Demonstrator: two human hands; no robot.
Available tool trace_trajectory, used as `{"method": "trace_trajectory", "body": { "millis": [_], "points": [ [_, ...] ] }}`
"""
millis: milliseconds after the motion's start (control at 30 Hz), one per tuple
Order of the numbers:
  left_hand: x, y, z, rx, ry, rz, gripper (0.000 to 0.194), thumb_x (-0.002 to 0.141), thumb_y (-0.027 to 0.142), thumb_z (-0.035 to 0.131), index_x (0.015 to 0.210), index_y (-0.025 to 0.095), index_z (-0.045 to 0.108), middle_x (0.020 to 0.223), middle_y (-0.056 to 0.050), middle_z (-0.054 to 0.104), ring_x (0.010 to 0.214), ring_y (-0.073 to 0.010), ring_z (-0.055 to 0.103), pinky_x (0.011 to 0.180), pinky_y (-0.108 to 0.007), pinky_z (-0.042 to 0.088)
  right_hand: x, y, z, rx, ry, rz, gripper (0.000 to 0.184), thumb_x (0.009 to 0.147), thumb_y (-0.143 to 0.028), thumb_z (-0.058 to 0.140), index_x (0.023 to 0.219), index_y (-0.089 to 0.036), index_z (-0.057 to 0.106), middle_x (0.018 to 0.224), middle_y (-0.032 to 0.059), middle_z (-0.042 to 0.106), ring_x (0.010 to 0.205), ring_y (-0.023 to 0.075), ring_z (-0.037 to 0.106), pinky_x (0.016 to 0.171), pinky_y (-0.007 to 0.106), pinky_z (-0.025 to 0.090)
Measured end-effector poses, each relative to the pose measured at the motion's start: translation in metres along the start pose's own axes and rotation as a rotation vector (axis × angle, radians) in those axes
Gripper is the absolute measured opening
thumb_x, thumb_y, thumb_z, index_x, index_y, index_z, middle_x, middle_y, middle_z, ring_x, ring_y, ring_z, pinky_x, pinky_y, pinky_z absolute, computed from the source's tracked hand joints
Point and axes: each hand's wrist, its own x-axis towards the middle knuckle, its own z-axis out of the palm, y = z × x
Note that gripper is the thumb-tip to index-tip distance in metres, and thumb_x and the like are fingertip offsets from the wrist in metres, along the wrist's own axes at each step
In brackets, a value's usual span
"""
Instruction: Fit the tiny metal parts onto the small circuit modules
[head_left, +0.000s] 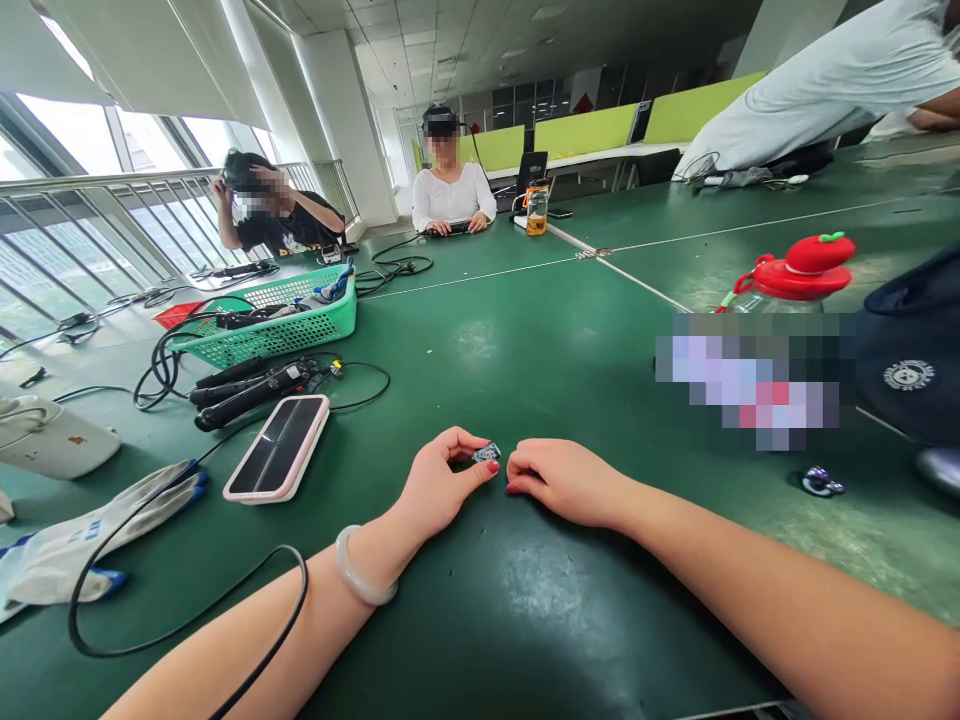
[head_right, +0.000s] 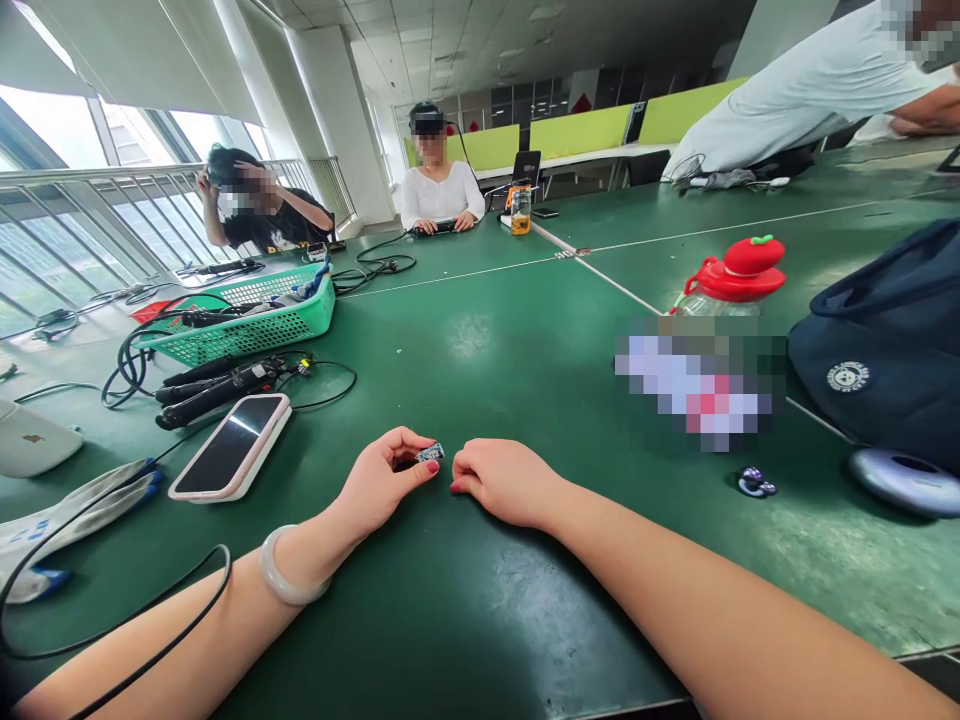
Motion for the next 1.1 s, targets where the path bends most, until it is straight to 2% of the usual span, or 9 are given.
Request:
{"method": "trace_trajectory", "body": {
  "millis": [200,433,767,967,1100],
  "points": [
    [-0.001,0.001,0.0,0.032,-0.004,-0.008,0.024,0.068,0.028,0.073,0.086,0.016,0.062,0.086,-0.005,0.07,0.081,-0.0156,0.063,0.08,-0.032,0.048,0.002,0.0,0.003,0.006,0.036,0.029,0.009,0.085,-0.022,0.059,0.078,-0.021,0.063,0.08,-0.0002,0.06,0.074,0.014,0.055,0.066,0.026,0.038],
    [0.0,0.002,-0.001,0.052,-0.024,-0.004,0.024,0.07,0.028,0.072,0.087,0.016,0.061,0.089,-0.006,0.071,0.083,-0.0162,0.064,0.082,-0.033,0.048,0.003,0.001,0.006,-0.01,0.07,0.048,0.017,0.088,-0.022,0.053,0.075,-0.02,0.063,0.079,0.0004,0.058,0.071,0.013,0.053,0.064,0.026,0.036],
    [-0.002,0.004,-0.001,0.069,-0.038,-0.002,0.024,0.069,0.03,0.073,0.085,0.017,0.062,0.089,-0.006,0.071,0.084,-0.0174,0.064,0.082,-0.033,0.048,0.013,0.003,0.006,0.078,0.159,0.196,0.013,0.082,-0.024,0.059,0.074,-0.02,0.068,0.075,0.0016,0.063,0.07,0.0148,0.056,0.063,0.027,0.038],
    [-0.002,0.003,0.0,0.079,-0.045,0.021,0.024,0.069,0.03,0.074,0.085,0.017,0.062,0.089,-0.005,0.071,0.085,-0.0176,0.064,0.082,-0.033,0.048,0.01,0.002,0.006,0.072,0.162,0.128,0.014,0.084,-0.024,0.057,0.075,-0.021,0.066,0.071,-0.0002,0.063,0.066,0.0136,0.053,0.06,0.026,0.035],
    [-0.002,0.003,0.0,0.085,-0.046,0.006,0.022,0.07,0.029,0.072,0.085,0.017,0.061,0.089,-0.005,0.071,0.085,-0.0174,0.064,0.081,-0.033,0.048,0.003,0.0,0.005,0.067,0.101,0.065,0.013,0.084,-0.03,0.059,0.077,-0.021,0.065,0.073,-0.0009,0.061,0.067,0.0133,0.052,0.06,0.025,0.035]
  ]
}}
